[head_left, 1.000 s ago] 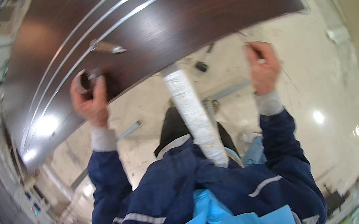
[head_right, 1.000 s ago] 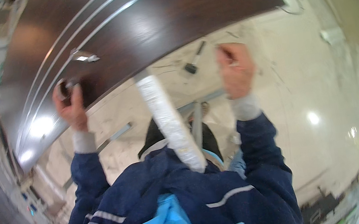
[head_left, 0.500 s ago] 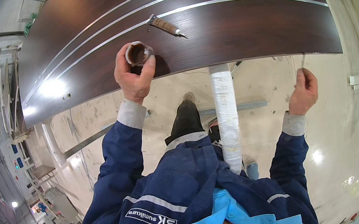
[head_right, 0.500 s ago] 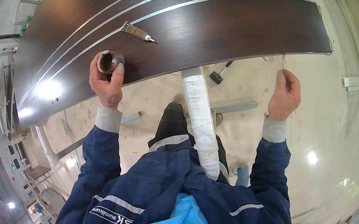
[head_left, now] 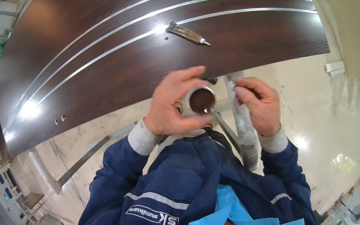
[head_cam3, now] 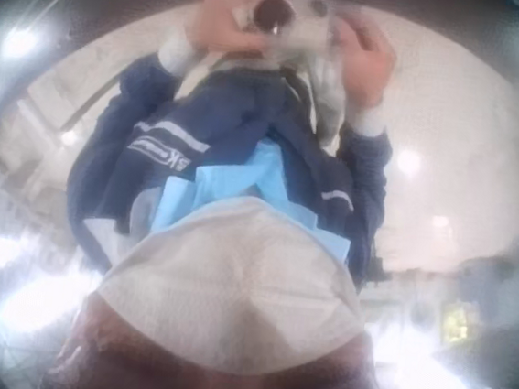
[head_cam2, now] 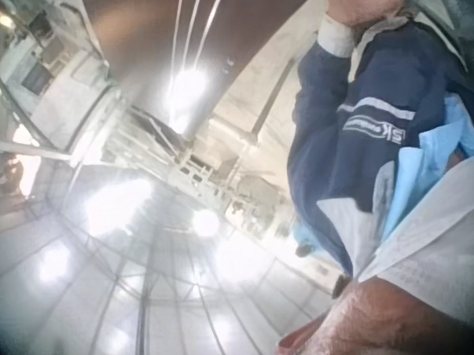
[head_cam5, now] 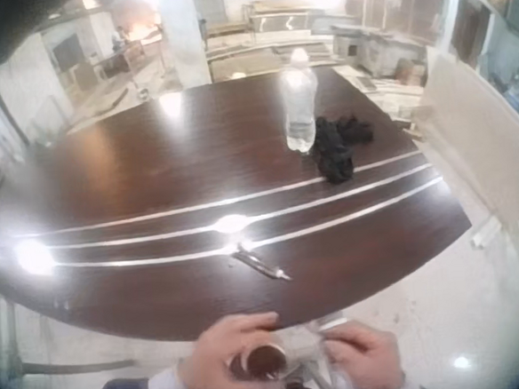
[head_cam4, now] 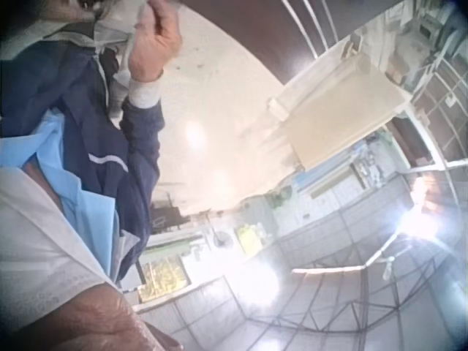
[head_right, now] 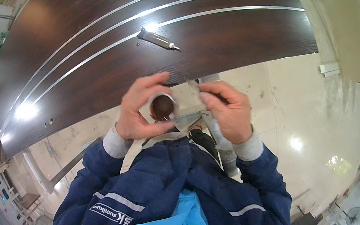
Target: The person uses a small brush to apply a dark liquid finish to the edges and grooves of a curved wooden panel. They repeatedly dip the brush into a small container and wipe the surface with a black cloth between applications.
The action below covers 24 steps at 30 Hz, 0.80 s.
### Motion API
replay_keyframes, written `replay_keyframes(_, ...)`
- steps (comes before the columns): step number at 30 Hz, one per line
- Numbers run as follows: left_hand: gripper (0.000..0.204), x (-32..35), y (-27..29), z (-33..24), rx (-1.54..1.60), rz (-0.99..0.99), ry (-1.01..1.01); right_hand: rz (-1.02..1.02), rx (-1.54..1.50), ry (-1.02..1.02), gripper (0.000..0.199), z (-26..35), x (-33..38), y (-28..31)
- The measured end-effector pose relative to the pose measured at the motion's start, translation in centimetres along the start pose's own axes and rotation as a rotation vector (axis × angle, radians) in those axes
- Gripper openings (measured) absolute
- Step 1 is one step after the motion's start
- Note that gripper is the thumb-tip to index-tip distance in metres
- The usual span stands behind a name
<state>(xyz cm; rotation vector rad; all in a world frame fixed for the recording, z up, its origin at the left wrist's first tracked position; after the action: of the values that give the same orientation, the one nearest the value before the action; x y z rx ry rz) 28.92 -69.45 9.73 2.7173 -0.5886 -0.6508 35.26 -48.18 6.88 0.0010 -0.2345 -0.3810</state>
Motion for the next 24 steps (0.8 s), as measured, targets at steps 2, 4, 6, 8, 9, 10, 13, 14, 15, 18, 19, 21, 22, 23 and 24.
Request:
replay_keyframes(2,0.069,0.1,0.5,-0.8,0.124,0.027,-0.033,0.085,-0.051,-0.08,0.018,-0.2,0.4,-4.0)
replay_keyframes(4,0.067,-0.1,1.8,-0.6,0.186,0.047,-0.003,0.149,-0.154,-0.128,0.018,-0.4,0.1,-7.4)
replay_keyframes(6,0.064,-0.3,3.7,0.2,0.205,0.06,0.043,0.212,-0.147,-0.099,0.017,-0.1,-0.6,-9.9)
replay_keyframes(8,0.064,-0.5,6.0,1.0,0.204,0.026,0.074,0.267,-0.068,-0.106,0.022,-0.1,-1.8,-11.7)
replay_keyframes(9,0.064,-0.6,7.2,1.7,0.199,0.014,0.1,0.148,0.154,0.128,0.024,1.6,-3.2,-11.2)
replay_keyframes(10,0.063,-0.7,8.5,2.3,0.203,-0.007,0.11,0.028,0.377,0.36,0.027,3.3,-4.5,-11.0)
replay_keyframes(13,0.064,-1.2,12.9,3.4,0.153,-0.072,0.091,-0.21,0.817,0.68,0.034,5.7,-7.8,-11.1)
replay_keyframes(14,0.064,-1.5,14.2,3.8,0.14,-0.099,0.08,-0.276,0.956,0.644,0.036,5.6,-9.4,-10.6)
replay_keyframes(15,0.065,-1.5,15.4,4.2,0.122,-0.122,0.085,-0.229,0.896,0.675,0.037,5.7,-10.5,-11.0)
replay_keyframes(18,0.066,-1.0,18.1,6.0,0.115,-0.196,0.181,-0.067,0.752,0.55,0.041,4.8,-15.0,-11.8)
replay_keyframes(19,0.066,-1.0,19.0,6.3,0.111,-0.219,0.167,-0.191,0.803,0.543,0.043,5.5,-16.8,-10.6)
replay_keyframes(21,0.067,-0.5,20.7,7.3,0.078,-0.263,0.207,-0.458,0.776,0.675,0.049,8.6,-21.1,-7.7)
replay_keyframes(22,0.067,-0.2,21.4,7.6,0.06,-0.287,0.228,-0.533,0.753,0.812,0.051,11.1,-24.3,-6.6)
replay_keyframes(23,0.067,0.1,22.1,8.1,0.061,-0.311,0.249,-0.66,0.811,0.939,0.05,12.9,-26.8,-5.4)
replay_keyframes(24,0.068,0.3,22.7,8.5,0.063,-0.331,0.27,-0.731,1.003,1.092,0.054,13.8,-28.4,-5.0)
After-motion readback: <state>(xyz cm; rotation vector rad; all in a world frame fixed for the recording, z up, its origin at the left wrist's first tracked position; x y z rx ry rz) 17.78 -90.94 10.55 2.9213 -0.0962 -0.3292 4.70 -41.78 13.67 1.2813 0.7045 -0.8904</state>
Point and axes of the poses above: each hand's wrist, its own x-axis away from the middle knuckle, its own y-axis out of the back of the hand, z = x × y, the point moved 9 cm from there along -x, towards the middle knuckle, and after that the axes turned 12 degrees about -z, right-handed, at the moved point
